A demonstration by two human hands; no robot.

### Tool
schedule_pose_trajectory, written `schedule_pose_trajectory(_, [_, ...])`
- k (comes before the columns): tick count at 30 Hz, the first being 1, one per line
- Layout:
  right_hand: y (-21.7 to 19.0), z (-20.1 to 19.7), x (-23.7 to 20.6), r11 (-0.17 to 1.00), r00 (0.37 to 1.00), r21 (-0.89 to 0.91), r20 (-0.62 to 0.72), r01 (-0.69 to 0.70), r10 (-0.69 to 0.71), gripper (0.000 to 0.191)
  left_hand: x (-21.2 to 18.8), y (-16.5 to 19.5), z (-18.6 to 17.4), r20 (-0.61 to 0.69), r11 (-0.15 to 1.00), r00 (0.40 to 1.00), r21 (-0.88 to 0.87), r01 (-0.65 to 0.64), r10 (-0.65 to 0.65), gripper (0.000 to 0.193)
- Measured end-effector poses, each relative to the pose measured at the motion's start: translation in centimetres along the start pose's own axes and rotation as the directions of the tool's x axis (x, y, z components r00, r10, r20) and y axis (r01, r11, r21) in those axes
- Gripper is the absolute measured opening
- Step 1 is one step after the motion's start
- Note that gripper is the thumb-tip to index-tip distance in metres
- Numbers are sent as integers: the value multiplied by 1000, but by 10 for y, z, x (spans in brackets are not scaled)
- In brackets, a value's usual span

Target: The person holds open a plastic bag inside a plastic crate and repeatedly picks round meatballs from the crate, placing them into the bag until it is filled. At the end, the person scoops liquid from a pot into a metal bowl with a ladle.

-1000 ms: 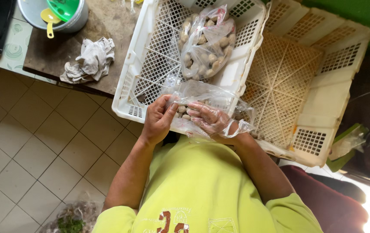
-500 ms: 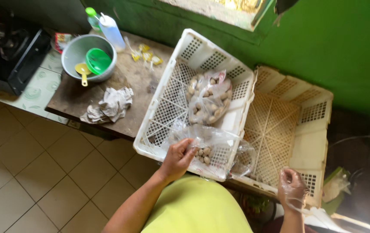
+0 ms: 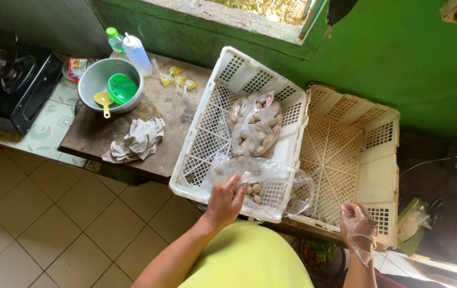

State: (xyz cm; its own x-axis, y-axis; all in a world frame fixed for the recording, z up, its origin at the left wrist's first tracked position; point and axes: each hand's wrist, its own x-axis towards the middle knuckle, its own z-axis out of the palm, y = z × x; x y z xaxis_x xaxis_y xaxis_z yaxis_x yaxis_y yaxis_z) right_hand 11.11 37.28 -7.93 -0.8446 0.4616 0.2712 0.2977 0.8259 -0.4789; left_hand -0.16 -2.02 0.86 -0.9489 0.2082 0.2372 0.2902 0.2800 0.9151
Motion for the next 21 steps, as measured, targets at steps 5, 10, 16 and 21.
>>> schedule_pose_trajectory(5, [3, 2, 4, 999, 999, -24, 29, -40, 40, 18, 1, 5, 4, -26, 994, 999, 100, -45, 47, 20])
schedule_pose_trajectory(10, [7, 4, 4, 999, 1000, -39, 30, -2, 3, 19, -2, 7, 7, -2, 987, 1000, 159, -21, 22, 19])
schedule_pose_trajectory(16, [4, 2, 5, 999, 999, 12, 26, 38, -38, 17, -2, 10, 16, -57, 975, 998, 218, 30, -18, 24])
schedule_pose_trajectory(21, [10, -1, 8, 999, 990, 19, 132, 38, -40, 17, -1, 5, 25, -113, 965, 993, 261, 1, 29, 25])
